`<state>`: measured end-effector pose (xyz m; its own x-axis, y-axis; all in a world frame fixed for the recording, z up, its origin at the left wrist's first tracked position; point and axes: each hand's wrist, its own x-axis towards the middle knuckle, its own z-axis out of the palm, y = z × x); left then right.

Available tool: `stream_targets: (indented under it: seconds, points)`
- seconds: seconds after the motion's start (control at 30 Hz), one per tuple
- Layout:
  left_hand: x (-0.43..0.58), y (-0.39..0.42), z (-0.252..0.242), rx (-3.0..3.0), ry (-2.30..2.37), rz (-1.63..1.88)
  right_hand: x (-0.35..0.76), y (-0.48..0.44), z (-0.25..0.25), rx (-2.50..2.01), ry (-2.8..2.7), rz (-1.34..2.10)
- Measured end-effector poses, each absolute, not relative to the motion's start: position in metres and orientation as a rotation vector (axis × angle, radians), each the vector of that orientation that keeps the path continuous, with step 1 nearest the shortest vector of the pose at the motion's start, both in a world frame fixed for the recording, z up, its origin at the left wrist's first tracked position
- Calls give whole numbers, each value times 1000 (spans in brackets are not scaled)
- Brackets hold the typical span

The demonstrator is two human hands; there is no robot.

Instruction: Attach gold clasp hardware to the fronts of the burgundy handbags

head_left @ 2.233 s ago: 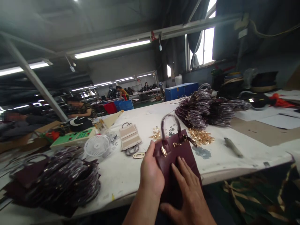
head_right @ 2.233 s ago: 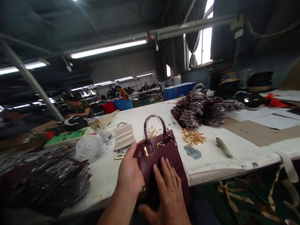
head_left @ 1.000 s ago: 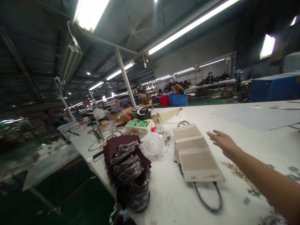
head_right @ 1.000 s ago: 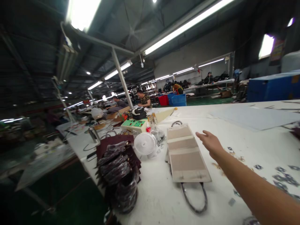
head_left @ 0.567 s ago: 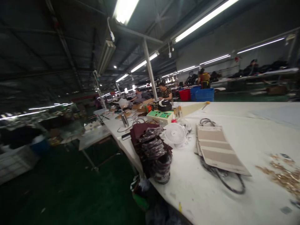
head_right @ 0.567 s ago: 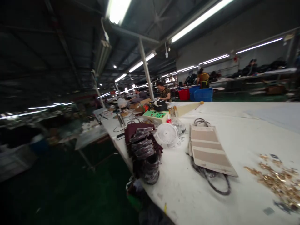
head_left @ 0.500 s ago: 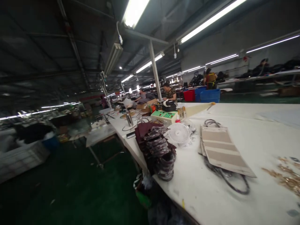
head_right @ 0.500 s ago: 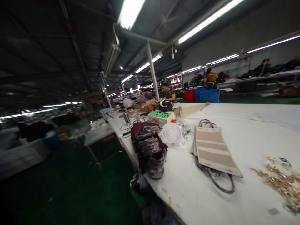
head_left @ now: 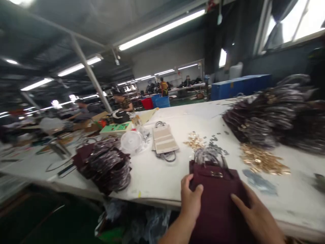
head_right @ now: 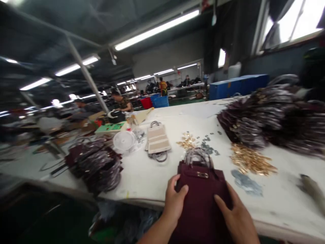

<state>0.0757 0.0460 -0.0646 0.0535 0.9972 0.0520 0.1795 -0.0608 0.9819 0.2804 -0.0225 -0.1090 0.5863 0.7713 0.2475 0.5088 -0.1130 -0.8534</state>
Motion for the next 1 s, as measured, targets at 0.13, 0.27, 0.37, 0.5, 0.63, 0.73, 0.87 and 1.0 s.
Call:
stream_targets:
  seconds: [0.13,0.27,0.37,0.5,0.63,0.73,0.87,1.0]
  points:
    - [81,59,-85,1565,1396,1182,274,-32,-121,-1783,-965,400]
    - [74,56,-84,1677,1387,1142,268,-24,-121,-1690,-933,364]
    - [70,61,-74,1780,1429,1197,269,-22,-120,-1655,-913,349]
    - [70,70,-57,1739,1367,1136,268,-13,-113,-1656,-873,353]
    - [79,80,-43,1531,1317,1036,261,-1,-103,-1671,-887,291]
    - [86,91,-45,1614,1336,1050,261,8,-99,-1661,-940,205]
    - [88,106,-61,1863,1231,1031,302,17,-92,-1691,-992,151]
    - [88,112,-73,1898,1268,1071,385,23,-78,-1983,-983,115]
